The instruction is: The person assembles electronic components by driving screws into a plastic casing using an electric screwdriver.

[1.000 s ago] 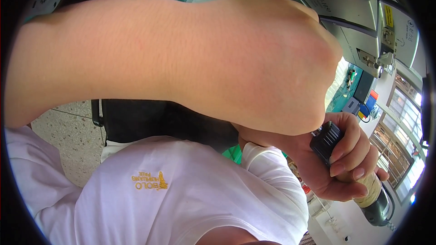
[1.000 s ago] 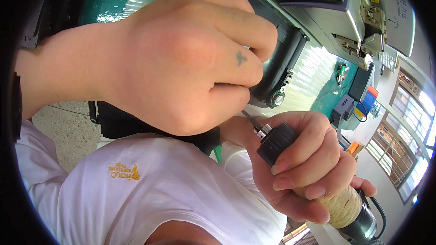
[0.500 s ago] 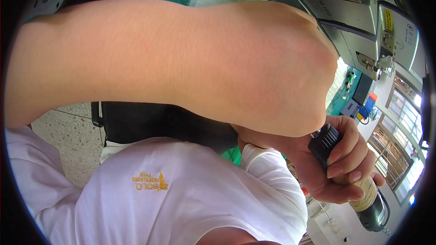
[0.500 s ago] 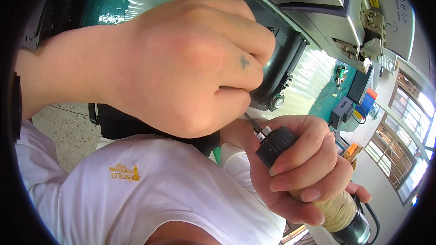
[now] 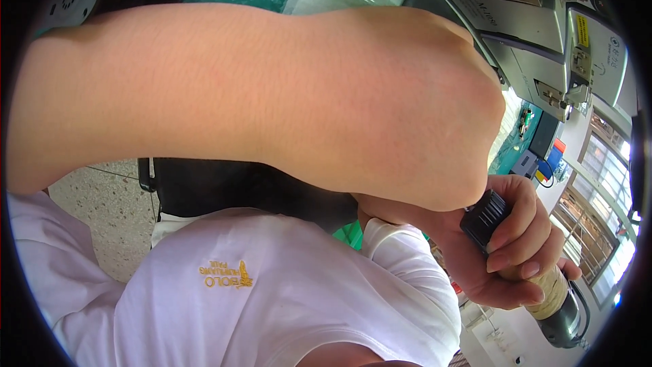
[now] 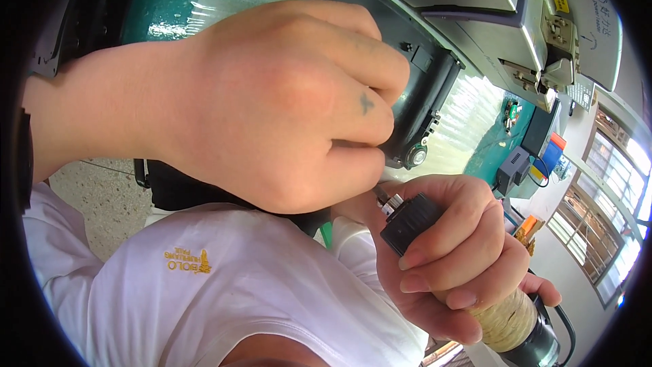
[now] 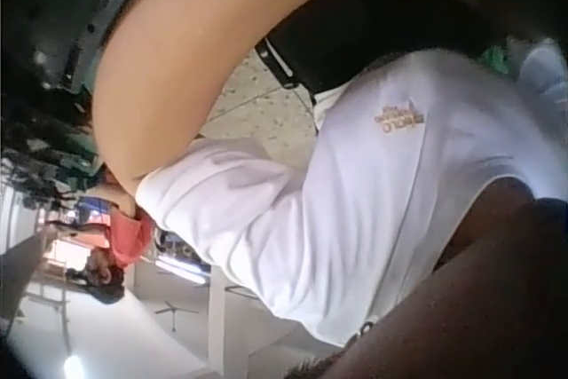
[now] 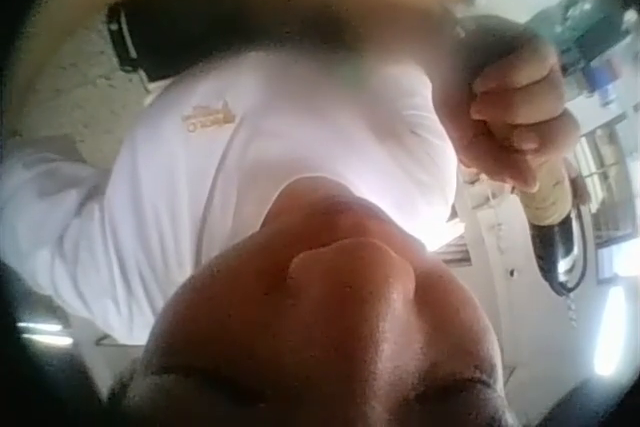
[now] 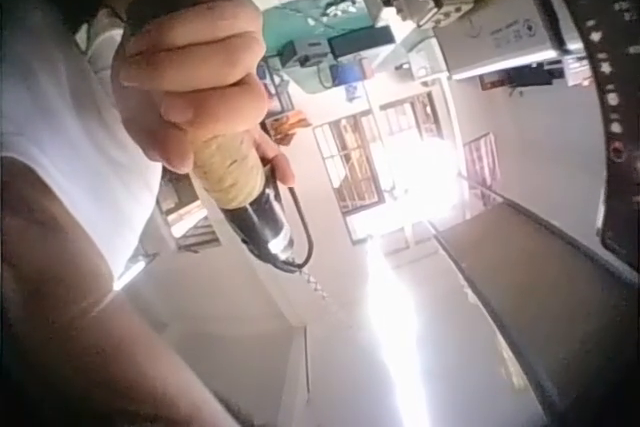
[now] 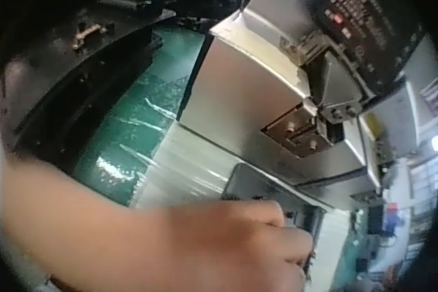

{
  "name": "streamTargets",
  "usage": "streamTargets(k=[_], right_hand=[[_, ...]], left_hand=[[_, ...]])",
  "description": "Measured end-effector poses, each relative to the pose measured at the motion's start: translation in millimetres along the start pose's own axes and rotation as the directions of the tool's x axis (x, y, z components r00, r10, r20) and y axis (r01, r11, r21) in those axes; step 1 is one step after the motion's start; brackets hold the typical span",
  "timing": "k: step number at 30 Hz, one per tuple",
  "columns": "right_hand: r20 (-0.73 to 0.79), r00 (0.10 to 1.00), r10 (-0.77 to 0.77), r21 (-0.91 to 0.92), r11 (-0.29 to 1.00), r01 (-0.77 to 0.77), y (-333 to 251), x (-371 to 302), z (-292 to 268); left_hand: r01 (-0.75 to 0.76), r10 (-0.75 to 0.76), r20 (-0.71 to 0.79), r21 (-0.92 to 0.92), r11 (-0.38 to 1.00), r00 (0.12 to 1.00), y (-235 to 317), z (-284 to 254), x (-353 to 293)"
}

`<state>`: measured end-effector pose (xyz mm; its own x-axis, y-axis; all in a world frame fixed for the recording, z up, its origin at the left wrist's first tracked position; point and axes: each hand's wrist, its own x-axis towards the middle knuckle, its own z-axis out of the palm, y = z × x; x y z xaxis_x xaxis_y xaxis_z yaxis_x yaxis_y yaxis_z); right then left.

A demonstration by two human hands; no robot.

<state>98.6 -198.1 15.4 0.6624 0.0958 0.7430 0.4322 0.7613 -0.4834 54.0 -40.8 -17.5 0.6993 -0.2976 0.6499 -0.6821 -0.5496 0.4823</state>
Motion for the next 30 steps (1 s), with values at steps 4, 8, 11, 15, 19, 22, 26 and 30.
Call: streamTargets(k=[4,8,11,15,19,22,26,30], right_hand=[[0.017,1.000,-0.007,-0.035,0.999,0.008,-4,2,-12],[0.119,0.993,-0.009,0.003,1.000,0.008,-26,31,-44],[0.021,0.993,0.115,0.068,0.991,-0.116,-24,34,-53],[0.143,0.987,0.075,-0.110,0.992,-0.059,-31,36,-63],[0.165,0.979,0.121,-0.047,0.992,-0.115,-32,35,-65],[0.137,0.971,0.197,-0.058,0.980,-0.191,-29,33,-57],[0.194,0.957,0.217,-0.073,0.976,-0.206,-30,34,-59],[0.220,0.941,0.256,-0.086,0.966,-0.243,-30,36,-60]], left_hand=[[0.015,-0.017,0.036,0.055,0.998,0.999,-3,-4,-3],[-0.005,-0.004,0.097,0.095,0.995,0.995,0,-7,2],[-0.060,0.062,-0.059,0.030,0.998,0.996,-5,0,-13],[-0.077,0.077,-0.042,0.011,0.997,0.996,8,1,-3],[-0.082,0.082,-0.029,-0.001,0.997,0.996,7,0,-5],[-0.080,0.080,-0.026,-0.013,0.997,0.996,5,3,-5],[-0.066,0.065,-0.024,-0.022,0.998,0.998,7,6,7],[-0.053,0.053,-0.021,-0.030,0.998,0.998,2,5,5]])
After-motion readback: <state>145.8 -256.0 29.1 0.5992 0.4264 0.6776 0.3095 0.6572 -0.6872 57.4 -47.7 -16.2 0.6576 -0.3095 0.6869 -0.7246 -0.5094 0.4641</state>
